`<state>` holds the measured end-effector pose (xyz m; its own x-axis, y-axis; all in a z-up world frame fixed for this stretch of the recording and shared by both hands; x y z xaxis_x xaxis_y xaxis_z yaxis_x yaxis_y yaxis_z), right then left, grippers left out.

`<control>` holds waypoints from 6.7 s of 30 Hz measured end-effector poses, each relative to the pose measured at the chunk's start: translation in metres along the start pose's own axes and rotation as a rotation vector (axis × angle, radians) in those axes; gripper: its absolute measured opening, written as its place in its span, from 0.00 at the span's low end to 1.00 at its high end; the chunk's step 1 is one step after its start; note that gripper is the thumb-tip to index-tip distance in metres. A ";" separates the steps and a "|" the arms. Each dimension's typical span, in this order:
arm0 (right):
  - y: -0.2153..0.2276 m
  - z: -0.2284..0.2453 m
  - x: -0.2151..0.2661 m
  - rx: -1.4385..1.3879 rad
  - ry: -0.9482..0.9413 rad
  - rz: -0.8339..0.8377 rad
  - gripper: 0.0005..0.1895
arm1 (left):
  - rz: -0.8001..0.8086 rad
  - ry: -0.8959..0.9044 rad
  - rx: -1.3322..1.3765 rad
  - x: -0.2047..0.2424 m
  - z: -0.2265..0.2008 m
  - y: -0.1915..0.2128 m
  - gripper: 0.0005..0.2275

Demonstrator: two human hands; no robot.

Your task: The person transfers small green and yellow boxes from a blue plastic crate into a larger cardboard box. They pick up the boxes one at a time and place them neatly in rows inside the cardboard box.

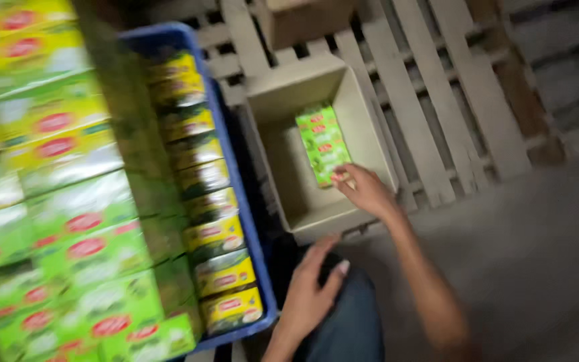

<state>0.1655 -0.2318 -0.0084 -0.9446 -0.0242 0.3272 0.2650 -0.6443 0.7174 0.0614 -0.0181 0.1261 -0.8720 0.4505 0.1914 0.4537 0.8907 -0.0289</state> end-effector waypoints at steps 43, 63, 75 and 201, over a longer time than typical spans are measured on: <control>-0.083 0.238 0.139 -0.036 0.144 -0.208 0.11 | -0.489 -0.460 -0.470 0.180 -0.058 0.371 0.39; -0.054 0.175 0.144 -0.521 0.105 -0.313 0.08 | -0.441 -0.366 0.043 0.190 -0.106 0.290 0.46; 0.054 0.211 0.185 -0.364 0.301 -0.257 0.33 | -0.139 -0.422 -0.149 0.084 -0.100 0.146 0.48; -0.184 -0.094 -0.173 1.535 0.203 0.829 0.67 | -0.288 -0.162 -0.572 -0.030 0.036 0.082 0.15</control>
<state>0.2625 -0.1808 -0.2546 -0.4530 -0.1066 0.8851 0.4597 0.8227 0.3343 0.1185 0.0434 0.0825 -0.9693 0.2428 -0.0377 0.1854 0.8236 0.5360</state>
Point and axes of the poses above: each hand's wrist, its own x-axis away from the middle knuckle, its own y-axis out of the back of the hand, z = x × y, the point moved 10 cm from there along -x, towards the middle knuckle, and after that the axes turned 8 degrees about x, right-handed, at the moved point
